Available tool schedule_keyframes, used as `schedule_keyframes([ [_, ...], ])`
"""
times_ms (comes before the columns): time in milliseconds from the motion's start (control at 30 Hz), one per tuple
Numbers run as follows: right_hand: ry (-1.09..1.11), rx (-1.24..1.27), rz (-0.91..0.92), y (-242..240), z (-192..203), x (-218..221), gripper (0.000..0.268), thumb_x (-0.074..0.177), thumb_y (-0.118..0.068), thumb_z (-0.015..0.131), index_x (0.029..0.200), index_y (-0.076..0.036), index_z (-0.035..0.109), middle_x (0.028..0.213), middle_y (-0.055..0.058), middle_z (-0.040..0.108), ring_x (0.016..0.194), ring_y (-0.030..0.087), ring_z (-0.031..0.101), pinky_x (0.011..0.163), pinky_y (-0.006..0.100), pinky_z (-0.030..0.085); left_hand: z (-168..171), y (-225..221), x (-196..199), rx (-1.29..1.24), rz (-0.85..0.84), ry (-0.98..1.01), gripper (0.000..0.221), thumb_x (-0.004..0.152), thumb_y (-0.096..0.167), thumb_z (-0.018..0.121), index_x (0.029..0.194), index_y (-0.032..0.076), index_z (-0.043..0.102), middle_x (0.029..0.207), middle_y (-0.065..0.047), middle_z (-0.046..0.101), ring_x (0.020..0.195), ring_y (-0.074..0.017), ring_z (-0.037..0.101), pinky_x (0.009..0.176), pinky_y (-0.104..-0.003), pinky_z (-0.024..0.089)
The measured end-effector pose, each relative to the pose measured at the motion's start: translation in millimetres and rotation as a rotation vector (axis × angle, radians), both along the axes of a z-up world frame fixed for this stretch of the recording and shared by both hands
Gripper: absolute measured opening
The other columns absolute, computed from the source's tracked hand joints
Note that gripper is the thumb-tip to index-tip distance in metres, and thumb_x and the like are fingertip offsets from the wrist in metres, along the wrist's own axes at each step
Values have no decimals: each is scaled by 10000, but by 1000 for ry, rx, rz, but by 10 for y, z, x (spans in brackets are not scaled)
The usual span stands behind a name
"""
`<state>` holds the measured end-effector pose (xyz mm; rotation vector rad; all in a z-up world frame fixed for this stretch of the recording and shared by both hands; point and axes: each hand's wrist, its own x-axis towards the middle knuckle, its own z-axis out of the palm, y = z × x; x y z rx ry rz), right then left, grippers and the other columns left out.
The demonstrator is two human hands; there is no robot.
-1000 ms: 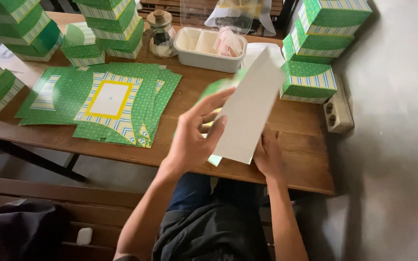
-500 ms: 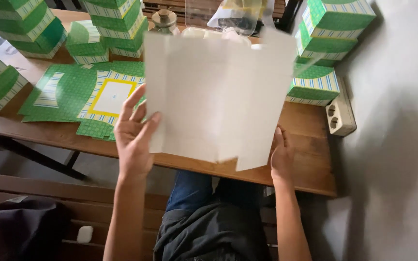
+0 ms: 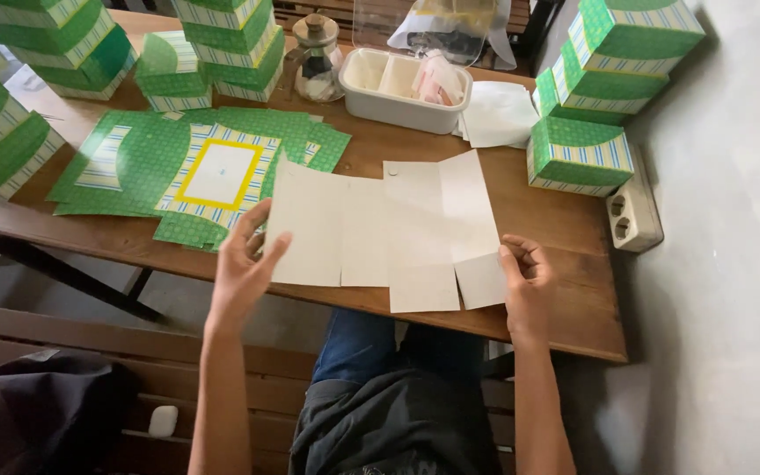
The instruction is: Assembling small paper boxes from flat templates by folding and pressing the flaps into place.
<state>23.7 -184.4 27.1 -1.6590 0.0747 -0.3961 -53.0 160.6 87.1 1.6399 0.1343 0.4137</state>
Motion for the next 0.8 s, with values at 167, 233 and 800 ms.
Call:
schedule_keyframes([
  [167,-5,-17,-29,58,83,-50,147,964,-107,705,1105,-75,731,885,50,623,830,121,554,775,288,510,-64,-49,101,369,80,56,550,919,207,731,1417,56,552,1489,-290,431,1398,-492,416,1132,-649,320],
  [233,3,-17,-32,39,58,-41,133,969,-114,702,1092,-75,731,895,53,624,831,129,552,777,296,507,-120,-114,146,474,112,32,528,910,227,734,1384,51,585,1511,-297,393,1415,-505,389,1141,-647,306],
  [800,25,-152,-1,-74,-129,-274,196,1018,-97,621,1170,-70,742,977,104,683,890,174,614,821,337,532,-579,-1436,391,964,-565,-61,808,784,675,680,1414,182,564,1552,-144,452,1498,-360,327,1225,-637,103],
])
